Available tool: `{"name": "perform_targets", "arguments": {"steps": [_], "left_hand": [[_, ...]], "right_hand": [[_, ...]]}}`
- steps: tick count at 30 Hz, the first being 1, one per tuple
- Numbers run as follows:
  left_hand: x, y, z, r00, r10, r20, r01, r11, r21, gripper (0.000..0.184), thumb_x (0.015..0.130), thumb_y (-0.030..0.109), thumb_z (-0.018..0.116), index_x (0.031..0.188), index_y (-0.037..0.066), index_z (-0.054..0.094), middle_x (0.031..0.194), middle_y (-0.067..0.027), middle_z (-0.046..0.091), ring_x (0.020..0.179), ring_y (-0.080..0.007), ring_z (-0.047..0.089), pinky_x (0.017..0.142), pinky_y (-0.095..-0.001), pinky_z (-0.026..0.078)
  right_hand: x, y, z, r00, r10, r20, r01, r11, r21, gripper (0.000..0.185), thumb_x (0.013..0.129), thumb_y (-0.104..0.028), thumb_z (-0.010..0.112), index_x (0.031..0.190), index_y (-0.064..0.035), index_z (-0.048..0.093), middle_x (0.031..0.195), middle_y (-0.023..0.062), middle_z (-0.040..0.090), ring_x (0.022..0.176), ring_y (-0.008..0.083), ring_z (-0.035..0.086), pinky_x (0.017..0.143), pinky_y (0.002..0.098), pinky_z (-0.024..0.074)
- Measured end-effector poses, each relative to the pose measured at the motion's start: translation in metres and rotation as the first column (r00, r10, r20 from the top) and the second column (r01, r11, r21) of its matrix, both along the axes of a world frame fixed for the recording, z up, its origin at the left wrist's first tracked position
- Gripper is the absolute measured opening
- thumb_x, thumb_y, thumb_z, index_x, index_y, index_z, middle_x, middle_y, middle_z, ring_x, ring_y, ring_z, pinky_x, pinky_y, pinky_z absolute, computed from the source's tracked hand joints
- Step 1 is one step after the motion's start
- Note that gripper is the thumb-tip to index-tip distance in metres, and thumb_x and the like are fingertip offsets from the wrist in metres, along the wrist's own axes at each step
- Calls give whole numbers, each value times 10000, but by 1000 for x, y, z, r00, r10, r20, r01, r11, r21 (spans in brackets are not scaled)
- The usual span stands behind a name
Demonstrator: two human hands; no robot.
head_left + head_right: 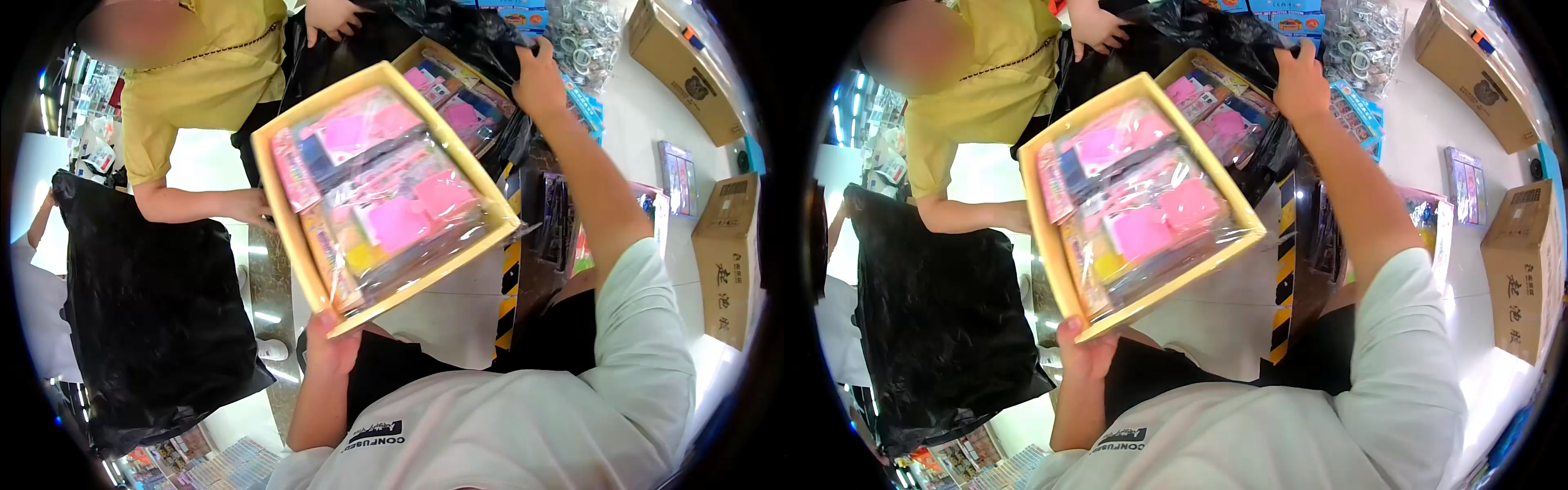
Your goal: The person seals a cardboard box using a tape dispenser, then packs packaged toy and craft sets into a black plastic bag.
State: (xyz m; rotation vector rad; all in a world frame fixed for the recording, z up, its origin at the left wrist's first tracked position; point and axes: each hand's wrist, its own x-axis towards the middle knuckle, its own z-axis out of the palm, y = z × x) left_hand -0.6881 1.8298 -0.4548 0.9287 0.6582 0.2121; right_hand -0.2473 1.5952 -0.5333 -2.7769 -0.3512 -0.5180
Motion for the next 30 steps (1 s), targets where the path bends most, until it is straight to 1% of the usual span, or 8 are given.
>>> {"name": "perform_targets", "arguments": {"steps": [4,10,15,17,19,21,25,30], "left_hand": [[38,3,-8,987,-138,-81,129,986,-107,698,841,368,686,1406,7,491,1284,-123,633,1208,-256,615,1066,-420,483],[123,0,-14,985,-169,41,174,954,-245,712,880,490,576,1458,90,462,1362,-148,594,1199,-317,605,939,-478,520],[194,-1,-34,982,-187,35,190,957,-220,684,928,445,561,1465,37,443,1374,-175,575,1191,-323,604,975,-489,518],[223,19,-71,967,-253,-16,250,960,-124,630,933,389,596,1424,17,464,1365,-165,577,1185,-297,602,996,-450,514],[231,-17,-46,932,-326,-158,326,945,-31,415,911,325,637,1215,48,582,1128,-85,655,921,-148,633,719,-243,532],[249,-13,-70,902,-399,-164,400,916,-28,425,911,324,637,1223,41,578,1123,-88,652,930,-156,635,734,-263,538],[265,-8,-108,901,-429,-60,427,903,-36,450,906,319,676,1263,66,570,1121,-79,648,953,-189,634,813,-347,552],[269,-32,-106,907,-401,-126,409,911,45,462,916,368,658,1248,52,598,1037,-88,653,889,-207,639,763,-349,544]], "right_hand": [[-16,-19,66,966,257,-34,-256,966,15,665,816,44,619,1411,-235,515,1348,150,522,1098,381,646,867,505,558],[-53,-55,76,926,353,-131,-362,930,-56,674,874,22,548,1474,-269,444,1164,154,643,1060,394,658,867,488,546],[-56,-65,59,865,480,-147,-440,865,240,708,853,64,482,1501,-212,403,1265,198,617,1104,409,639,923,487,516],[-59,-60,75,827,522,-210,-421,822,384,742,827,105,430,1506,-195,406,1239,203,608,1105,373,632,953,451,489],[-59,-61,81,799,574,-176,-441,760,477,735,824,112,421,1492,-196,440,1004,115,617,924,258,637,861,360,496],[-58,-66,90,764,594,-253,-400,743,536,731,819,116,427,1481,-192,463,911,72,606,853,201,621,816,315,495],[-35,-109,63,831,518,-202,-357,776,521,611,860,79,467,1433,-125,527,884,30,623,822,137,613,762,283,496],[-4,-227,12,728,253,-637,-170,967,191,722,827,-307,750,1480,-126,501,1227,167,654,1132,274,635,944,411,523]]}}
